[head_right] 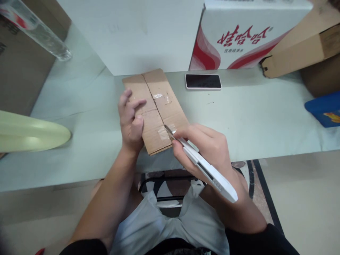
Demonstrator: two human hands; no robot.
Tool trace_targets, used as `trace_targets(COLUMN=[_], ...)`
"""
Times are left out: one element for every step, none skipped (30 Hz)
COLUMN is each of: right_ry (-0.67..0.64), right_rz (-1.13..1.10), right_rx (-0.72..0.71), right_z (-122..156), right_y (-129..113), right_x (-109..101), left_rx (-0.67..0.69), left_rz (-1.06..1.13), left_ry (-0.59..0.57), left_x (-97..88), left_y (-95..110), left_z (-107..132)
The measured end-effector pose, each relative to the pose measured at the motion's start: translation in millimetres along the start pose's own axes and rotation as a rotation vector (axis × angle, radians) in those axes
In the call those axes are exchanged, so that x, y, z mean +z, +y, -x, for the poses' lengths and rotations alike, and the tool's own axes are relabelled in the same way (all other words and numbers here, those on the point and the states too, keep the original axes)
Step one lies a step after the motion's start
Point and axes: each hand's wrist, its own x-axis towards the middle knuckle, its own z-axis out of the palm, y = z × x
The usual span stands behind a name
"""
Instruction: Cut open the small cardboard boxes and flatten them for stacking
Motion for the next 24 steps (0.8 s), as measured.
trace_targets(right_ry=[-0.002, -0.003, -0.002, 0.0, -0.001, -0.004, -0.007, -0.01, -0.013, -0.014, -0.011, -0.009, -0.003, 0.005, 0.011, 0.014, 0.016, 0.014, 0.006, -0.007, -0.015, -0.022, -0.03, -0.038], right_rz=[-0.005, -0.011, -0.018, -0.024, -0.029, -0.034, -0.035, -0.036, -0.035, -0.035, -0.035, -0.033, -0.035, -0.04, -0.044, -0.046, -0.046, -0.044, -0.04, -0.039, -0.047, -0.059, -0.072, -0.085], right_rx=[-0.013, -0.026, -0.031, -0.026, -0.018, -0.015, -0.013, -0.016, -0.015, -0.008, 0.009, 0.033, 0.047, 0.047, 0.035, 0.018, 0.007, -0.001, -0.005, -0.004, -0.006, -0.008, -0.01, -0.006], right_z=[0, 0, 0, 0, 1, 1, 1, 1, 1, 1, 1, 1, 2, 2, 2, 2, 2, 2, 2, 1, 1, 1, 0, 0], right_y=[0, 0, 0, 0, 0, -1, -1, -1, -2, -2, -2, -2, -2, -2, -1, 0, 1, 2, 2, 3, 3, 2, 2, 1], right_x=[-1, -2, -3, -4, -6, -7, -8, -9, -9, -9, -9, -8, -7, -6, -5, -5, -5, -5, -5, -6, -6, -7, -9, -10], left_rx=[0.0, 0.002, 0.005, 0.01, 0.015, 0.019, 0.02, 0.02, 0.018, 0.014, 0.008, 0.001, -0.005, -0.01, -0.011, -0.005, 0.003, 0.013, 0.024, 0.035, 0.045, 0.054, 0.062, 0.071], left_rz=[0.009, 0.022, 0.037, 0.052, 0.063, 0.067, 0.065, 0.056, 0.042, 0.027, 0.013, 0.001, -0.006, -0.007, 0.0, 0.014, 0.034, 0.053, 0.066, 0.07, 0.064, 0.052, 0.038, 0.028], left_ry=[-0.003, -0.007, -0.01, -0.012, -0.011, -0.01, -0.008, -0.004, 0.001, 0.005, 0.007, 0.01, 0.011, 0.011, 0.008, 0.003, -0.001, -0.004, -0.003, 0.003, 0.012, 0.022, 0.028, 0.033], left_x=[-0.3, -0.7, -1.0, -1.3, -1.4, -1.3, -1.1, -0.7, -0.3, 0.2, 0.6, 0.9, 1.0, 1.0, 0.9, 0.8, 0.7, 0.7, 0.9, 1.2, 1.7, 2.2, 2.7, 3.2], left_y=[0, 0, 0, 0, 0, 0, 0, 0, 0, 0, -1, -1, -1, -1, -1, -1, -2, -3, -4, -6, -7, -9, -11, -12], left_z=[0, 0, 0, 0, 0, 0, 0, 0, 0, 0, 0, 0, 0, 0, 0, 0, 0, 0, 0, 0, 0, 0, 0, 1])
